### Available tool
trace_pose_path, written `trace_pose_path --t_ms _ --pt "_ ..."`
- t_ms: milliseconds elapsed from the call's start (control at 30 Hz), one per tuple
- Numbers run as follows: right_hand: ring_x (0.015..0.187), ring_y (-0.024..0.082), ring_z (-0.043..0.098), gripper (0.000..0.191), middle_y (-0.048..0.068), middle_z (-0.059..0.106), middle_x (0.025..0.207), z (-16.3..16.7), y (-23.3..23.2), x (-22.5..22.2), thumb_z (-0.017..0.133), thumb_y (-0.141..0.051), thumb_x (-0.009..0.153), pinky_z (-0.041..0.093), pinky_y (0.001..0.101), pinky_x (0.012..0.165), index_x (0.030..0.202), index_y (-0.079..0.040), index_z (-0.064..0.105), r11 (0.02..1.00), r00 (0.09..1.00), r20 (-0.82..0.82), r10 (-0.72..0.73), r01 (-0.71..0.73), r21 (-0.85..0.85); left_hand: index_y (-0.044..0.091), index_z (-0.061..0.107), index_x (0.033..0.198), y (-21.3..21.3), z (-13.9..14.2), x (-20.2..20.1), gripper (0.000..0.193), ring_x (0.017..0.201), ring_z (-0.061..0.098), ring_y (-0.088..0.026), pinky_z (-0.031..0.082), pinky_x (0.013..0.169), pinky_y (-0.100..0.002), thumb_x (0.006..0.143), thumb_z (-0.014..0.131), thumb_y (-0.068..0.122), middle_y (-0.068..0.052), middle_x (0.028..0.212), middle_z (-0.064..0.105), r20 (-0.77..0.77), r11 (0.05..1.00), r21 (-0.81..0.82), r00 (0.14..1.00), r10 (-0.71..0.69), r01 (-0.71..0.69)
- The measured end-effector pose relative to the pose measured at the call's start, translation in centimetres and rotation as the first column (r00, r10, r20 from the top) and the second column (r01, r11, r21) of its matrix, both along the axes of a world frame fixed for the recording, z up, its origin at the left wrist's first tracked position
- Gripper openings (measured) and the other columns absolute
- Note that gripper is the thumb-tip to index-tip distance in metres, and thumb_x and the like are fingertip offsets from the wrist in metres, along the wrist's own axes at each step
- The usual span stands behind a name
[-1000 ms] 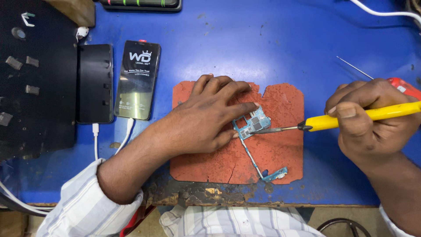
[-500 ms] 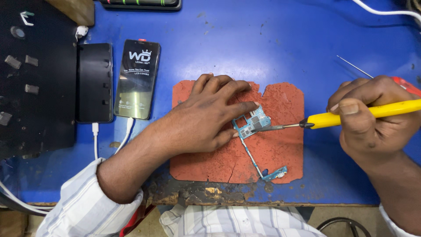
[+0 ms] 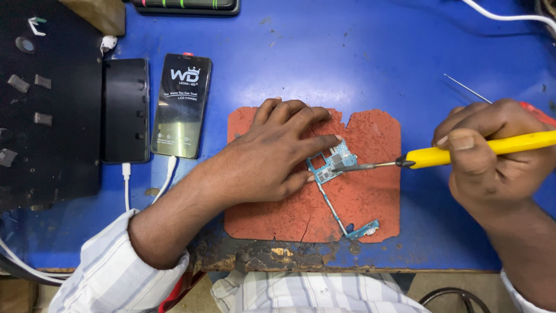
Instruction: The person holds a phone motherboard steady on a red heat-resistant pad with one hand while using a yellow-handled soldering iron with the other, applying the iron's tip to points on the board. Near the end the person sets the iron down and moves their hands away, leaving the board on the pad.
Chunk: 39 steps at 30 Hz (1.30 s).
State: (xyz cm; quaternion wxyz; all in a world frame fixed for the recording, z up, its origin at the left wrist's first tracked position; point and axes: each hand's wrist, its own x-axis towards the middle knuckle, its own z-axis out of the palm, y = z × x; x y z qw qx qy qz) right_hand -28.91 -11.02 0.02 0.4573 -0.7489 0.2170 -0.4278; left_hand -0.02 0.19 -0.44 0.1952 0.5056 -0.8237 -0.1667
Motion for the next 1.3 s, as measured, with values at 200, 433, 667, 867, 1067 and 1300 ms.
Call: trace_pose_path --t_ms 200,433,667,867,1067,1300 --pt "0.055 0.013 0.059 0.026 0.01 0.061 0.07 0.08 0.01 0.16 0.062 -0.017 0.11 0.05 0.0257 0.054 0.09 -0.002 0.053 1.0 1.0 -0.012 -0.009 0.009 -0.03 0.014 0.065 0.135 -0.04 -0.04 -0.04 0.061 0.137 0.042 -0.038 0.031 0.114 -0.056 0.076 0.078 0.024 -0.014 0.149 0.048 0.0 1.0 0.004 1.0 0.001 -0.001" --pt "0.055 0.013 0.06 0.026 0.01 0.06 0.071 -0.07 0.0 0.31 0.063 -0.018 0.11 0.051 0.0258 0.055 0.091 -0.002 0.053 1.0 1.0 0.005 -0.002 0.002 -0.026 0.015 0.065 0.135 -0.08 -0.14 -0.08 0.062 0.137 0.041 -0.039 0.03 0.113 -0.057 0.075 0.078 0.026 -0.015 0.149 0.048 0.006 1.0 0.012 1.0 0.006 -0.006" --pt "0.056 0.013 0.06 0.029 0.011 0.061 0.071 -0.03 -0.03 0.06 0.063 -0.018 0.111 0.051 0.0257 0.055 0.09 -0.002 0.053 1.0 1.0 -0.004 -0.001 0.001 -0.025 0.014 0.065 0.135 -0.09 -0.05 -0.04 0.062 0.137 0.041 -0.038 0.03 0.114 -0.057 0.075 0.078 0.025 -0.015 0.149 0.048 0.003 1.0 0.014 1.0 0.001 -0.001" --pt "0.054 0.013 0.06 0.025 0.01 0.061 0.069 -0.1 -0.08 0.12 0.063 -0.017 0.109 0.05 0.0249 0.053 0.091 -0.003 0.053 1.0 1.0 -0.013 -0.024 0.023 -0.02 0.014 0.065 0.134 -0.06 0.0 -0.08 0.062 0.137 0.042 -0.038 0.031 0.113 -0.056 0.074 0.078 0.024 -0.014 0.149 0.048 -0.002 1.0 0.009 1.0 0.001 -0.001" --pt "0.055 0.012 0.059 0.027 0.01 0.061 0.07 -0.12 0.01 0.14 0.063 -0.017 0.111 0.05 0.0249 0.054 0.091 -0.002 0.053 1.0 1.0 -0.003 -0.011 0.011 -0.013 0.014 0.065 0.134 -0.02 -0.02 -0.04 0.062 0.137 0.042 -0.039 0.031 0.113 -0.056 0.074 0.077 0.023 -0.015 0.149 0.048 0.0 1.0 0.004 1.0 -0.002 0.002" --pt "0.057 0.012 0.06 0.027 0.01 0.061 0.072 0.19 -0.01 0.04 0.062 -0.019 0.113 0.051 0.0247 0.055 0.094 -0.003 0.052 0.999 0.999 -0.036 -0.02 0.019 -0.031 0.014 0.065 0.134 -0.06 -0.06 -0.04 0.061 0.137 0.042 -0.039 0.031 0.113 -0.056 0.075 0.078 0.025 -0.015 0.149 0.048 0.004 1.0 0.001 1.0 -0.001 0.001"
